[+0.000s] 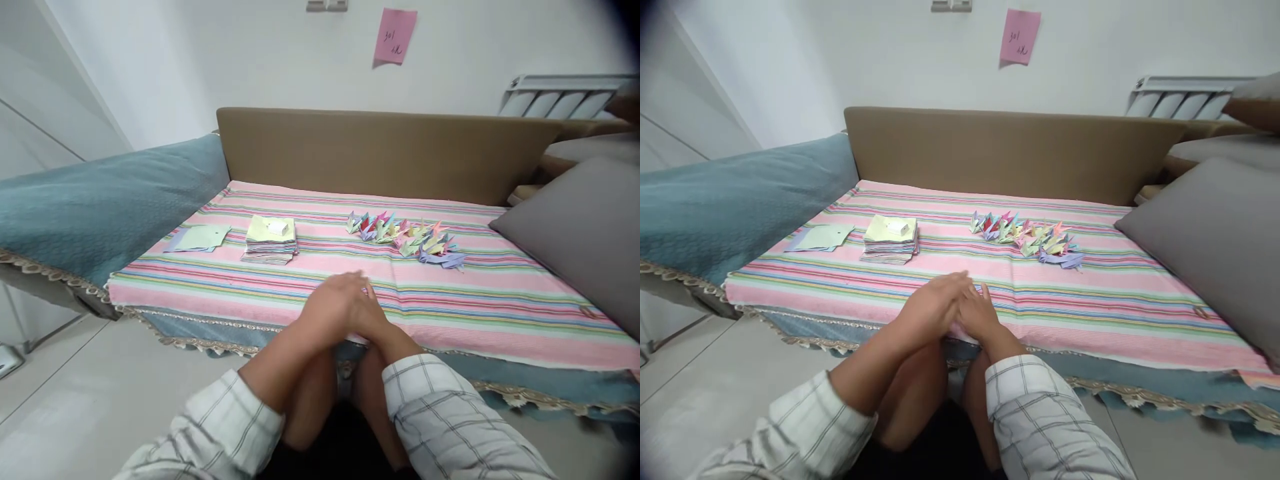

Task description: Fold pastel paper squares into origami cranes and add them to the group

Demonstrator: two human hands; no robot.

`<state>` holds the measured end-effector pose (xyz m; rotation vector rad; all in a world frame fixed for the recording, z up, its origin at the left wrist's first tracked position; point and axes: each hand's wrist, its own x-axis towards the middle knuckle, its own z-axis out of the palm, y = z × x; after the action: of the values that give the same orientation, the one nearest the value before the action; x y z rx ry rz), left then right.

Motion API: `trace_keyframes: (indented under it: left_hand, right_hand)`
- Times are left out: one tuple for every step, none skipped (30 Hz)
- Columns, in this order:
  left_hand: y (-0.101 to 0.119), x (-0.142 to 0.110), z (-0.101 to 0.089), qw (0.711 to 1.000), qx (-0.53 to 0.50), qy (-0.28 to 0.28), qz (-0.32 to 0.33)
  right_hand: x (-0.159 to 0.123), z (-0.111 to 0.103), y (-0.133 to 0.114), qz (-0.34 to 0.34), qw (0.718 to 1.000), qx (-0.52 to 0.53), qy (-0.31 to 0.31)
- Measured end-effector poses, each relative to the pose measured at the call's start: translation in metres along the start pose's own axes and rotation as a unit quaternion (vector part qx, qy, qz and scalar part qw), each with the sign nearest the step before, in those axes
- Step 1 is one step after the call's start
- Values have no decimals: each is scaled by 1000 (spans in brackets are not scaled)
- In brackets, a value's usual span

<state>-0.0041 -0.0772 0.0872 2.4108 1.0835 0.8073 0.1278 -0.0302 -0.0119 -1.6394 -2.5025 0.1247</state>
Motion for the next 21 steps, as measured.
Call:
trace_keyframes:
  left_hand:
    - [-19,9,7,999,29,3,-39]
    - [-38,14,15,997,49,-12,-63]
    - [-54,15,24,995,61,-24,-76]
    - [-68,14,34,994,69,-31,-81]
    - [-79,12,42,993,77,-31,-88]
    - [-87,9,50,991,87,-33,-94]
    - [-92,7,55,990,101,-36,-91]
    - [-95,5,59,988,119,-40,-85]
    - [-97,4,61,986,138,-45,-79]
    - [-97,3,62,984,156,-51,-70]
    - [-97,2,62,981,174,-57,-60]
    - [-97,2,61,979,190,-63,-51]
    - [-97,2,61,976,203,-67,-42]
    - [-98,3,59,974,213,-68,-34]
    - [-98,5,58,973,220,-68,-29]
    - [-98,7,55,972,223,-68,-26]
    - [-99,11,52,972,225,-69,-26]
    - [-99,16,49,971,225,-75,-29]
    - [-98,21,45,970,224,-86,-32]
    - [-98,26,42,968,225,-102,-42]
    - [-97,31,38,966,227,-114,-54]
  right_hand:
    - [0,0,-1,2,1000,2,1]
    - [1,0,-2,3,1000,6,0]
    - [1,-1,-2,2,1000,10,0]
    - [1,-1,-2,0,1000,14,0]
    - [2,0,-1,-3,1000,16,1]
    - [2,0,-1,-7,1000,16,3]
    - [1,0,0,-9,1000,15,4]
    - [-1,1,2,-7,1000,14,6]
    - [-3,2,3,-2,1000,11,9]
    - [-6,2,6,7,1000,8,14]
    - [-9,3,8,22,1000,6,21]
    - [-13,4,11,44,999,5,27]
    - [-16,5,14,70,997,5,35]
    - [-20,6,17,93,995,7,42]
    - [-22,7,20,111,993,10,51]
    - [-25,8,22,122,991,17,61]
    - [-26,9,24,128,989,27,74]
    - [-27,10,26,131,986,44,91]
    - [-27,10,28,132,983,67,113]
    - [-27,9,29,130,976,98,141]
    - [-26,9,31,128,967,136,176]
